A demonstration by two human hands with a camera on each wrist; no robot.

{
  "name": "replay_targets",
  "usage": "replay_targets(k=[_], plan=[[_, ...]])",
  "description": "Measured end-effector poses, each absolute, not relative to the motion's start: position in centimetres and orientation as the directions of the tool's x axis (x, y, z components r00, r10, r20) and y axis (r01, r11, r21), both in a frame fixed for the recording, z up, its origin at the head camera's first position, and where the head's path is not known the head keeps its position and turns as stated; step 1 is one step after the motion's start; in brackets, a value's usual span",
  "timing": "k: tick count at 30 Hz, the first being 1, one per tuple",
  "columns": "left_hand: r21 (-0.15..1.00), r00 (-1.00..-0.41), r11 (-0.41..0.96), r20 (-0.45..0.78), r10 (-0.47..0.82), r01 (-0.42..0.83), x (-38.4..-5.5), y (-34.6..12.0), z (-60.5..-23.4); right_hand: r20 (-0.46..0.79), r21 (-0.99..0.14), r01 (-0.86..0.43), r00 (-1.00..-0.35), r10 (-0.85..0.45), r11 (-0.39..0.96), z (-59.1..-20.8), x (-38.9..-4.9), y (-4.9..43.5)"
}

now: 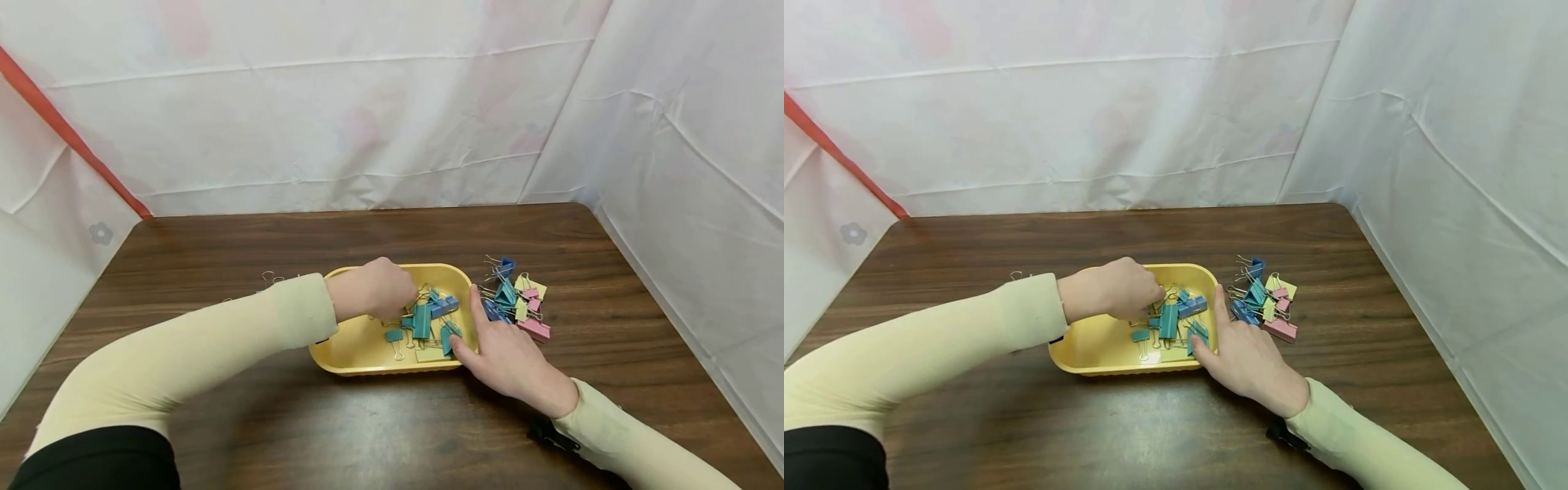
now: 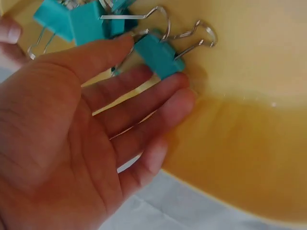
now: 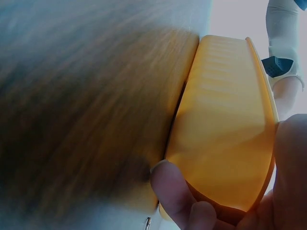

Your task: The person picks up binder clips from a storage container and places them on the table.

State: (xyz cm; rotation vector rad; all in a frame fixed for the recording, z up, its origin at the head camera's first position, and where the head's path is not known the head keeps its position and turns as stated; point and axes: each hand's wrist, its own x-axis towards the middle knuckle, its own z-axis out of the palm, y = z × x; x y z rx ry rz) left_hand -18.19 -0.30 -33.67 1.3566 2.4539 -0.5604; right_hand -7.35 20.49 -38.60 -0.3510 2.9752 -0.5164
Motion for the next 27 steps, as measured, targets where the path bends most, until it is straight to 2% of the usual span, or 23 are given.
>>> replay_targets(k=[8, 17, 27], plan=[[-0.243, -0.522, 0.462, -0.372, 0.768, 0.853, -18.0, -0.4, -34.0, -0.057, -0.335, -0.215, -0.967, -0.247, 0.917, -38.6, -7.3, 20.5], [-0.164, -0.507, 0.482, -0.359, 0.783, 0.861, -18.2, -0.8, -33.7, -0.055, -0.337, -0.209, -0.969, -0.241, 0.918, -38.6, -7.3, 20.6], [-0.137, -0.425, 0.407, -0.420, 0.802, 0.903, -16.9, 0.1, -33.3, -0.069, -0.356, -0.212, -0.965, -0.252, 0.910, -38.6, -7.3, 20.5]])
